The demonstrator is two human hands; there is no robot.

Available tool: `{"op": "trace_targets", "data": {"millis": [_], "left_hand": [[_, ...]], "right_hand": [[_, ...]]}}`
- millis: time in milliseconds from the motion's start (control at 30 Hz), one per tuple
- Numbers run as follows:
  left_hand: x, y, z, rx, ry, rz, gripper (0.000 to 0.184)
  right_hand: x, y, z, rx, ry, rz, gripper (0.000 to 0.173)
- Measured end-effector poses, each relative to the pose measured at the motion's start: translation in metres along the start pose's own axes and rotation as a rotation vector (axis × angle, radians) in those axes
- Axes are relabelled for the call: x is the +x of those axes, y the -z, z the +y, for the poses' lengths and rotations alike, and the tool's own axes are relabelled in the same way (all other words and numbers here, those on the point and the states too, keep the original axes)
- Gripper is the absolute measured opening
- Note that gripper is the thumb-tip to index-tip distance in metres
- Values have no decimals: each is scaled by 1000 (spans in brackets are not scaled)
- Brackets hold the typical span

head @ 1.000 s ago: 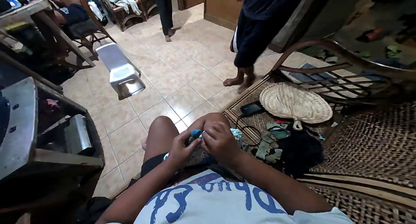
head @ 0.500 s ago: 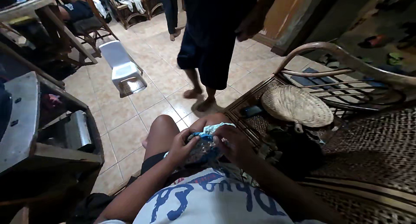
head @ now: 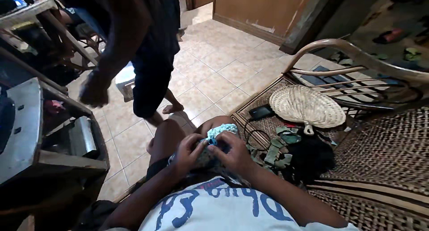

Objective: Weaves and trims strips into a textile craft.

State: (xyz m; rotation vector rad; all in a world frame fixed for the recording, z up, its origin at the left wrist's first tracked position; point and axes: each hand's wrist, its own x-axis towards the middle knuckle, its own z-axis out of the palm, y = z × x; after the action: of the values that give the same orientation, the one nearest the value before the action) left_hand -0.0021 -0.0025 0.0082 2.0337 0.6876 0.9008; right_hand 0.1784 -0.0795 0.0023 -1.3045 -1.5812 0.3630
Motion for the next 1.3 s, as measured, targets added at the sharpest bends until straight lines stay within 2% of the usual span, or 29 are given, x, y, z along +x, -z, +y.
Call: {"op": "trace_targets", "data": {"millis": [67, 133, 233, 333, 467, 567, 667, 767, 867, 1000, 1167, 1300], "left_hand": [[-1, -3, -2, 74, -71, 29, 28], [0, -3, -3, 99, -74, 41, 29], [2, 0, -2, 25, 52, 49, 28], [2, 2, -5, -100, 141, 33, 27], [1, 3, -8, -256, 207, 25, 28], [0, 6, -7, -317, 226, 6, 28], [3, 10, -5, -302, 195, -37, 30], [9, 16, 8, -191, 179, -146, 21], [16, 20, 16, -78, 189, -238, 22], [20, 21, 17, 26, 157, -201, 25], [18, 16, 9, -196, 278, -55, 19], [17, 11, 4, -334, 348, -26, 20]], "right_hand": [[0, -1, 0, 26, -12, 6, 27], [0, -1, 1, 168, -27, 9, 19], [-1, 7, 0, 379, -104, -94, 12], [0, 13, 6, 395, -82, -230, 14], [-3, 9, 12, 553, -42, -60, 2], [-3, 7, 7, 667, -49, -34, 10], [0, 9, -5, 738, -160, -180, 14], [-1, 9, -6, 779, -170, -385, 12], [-3, 5, -5, 691, -81, -517, 12], [-1, 17, -3, 548, -37, -499, 22], [5, 55, 19, 387, -109, -362, 23], [4, 62, 30, 217, -226, -362, 24]]}}
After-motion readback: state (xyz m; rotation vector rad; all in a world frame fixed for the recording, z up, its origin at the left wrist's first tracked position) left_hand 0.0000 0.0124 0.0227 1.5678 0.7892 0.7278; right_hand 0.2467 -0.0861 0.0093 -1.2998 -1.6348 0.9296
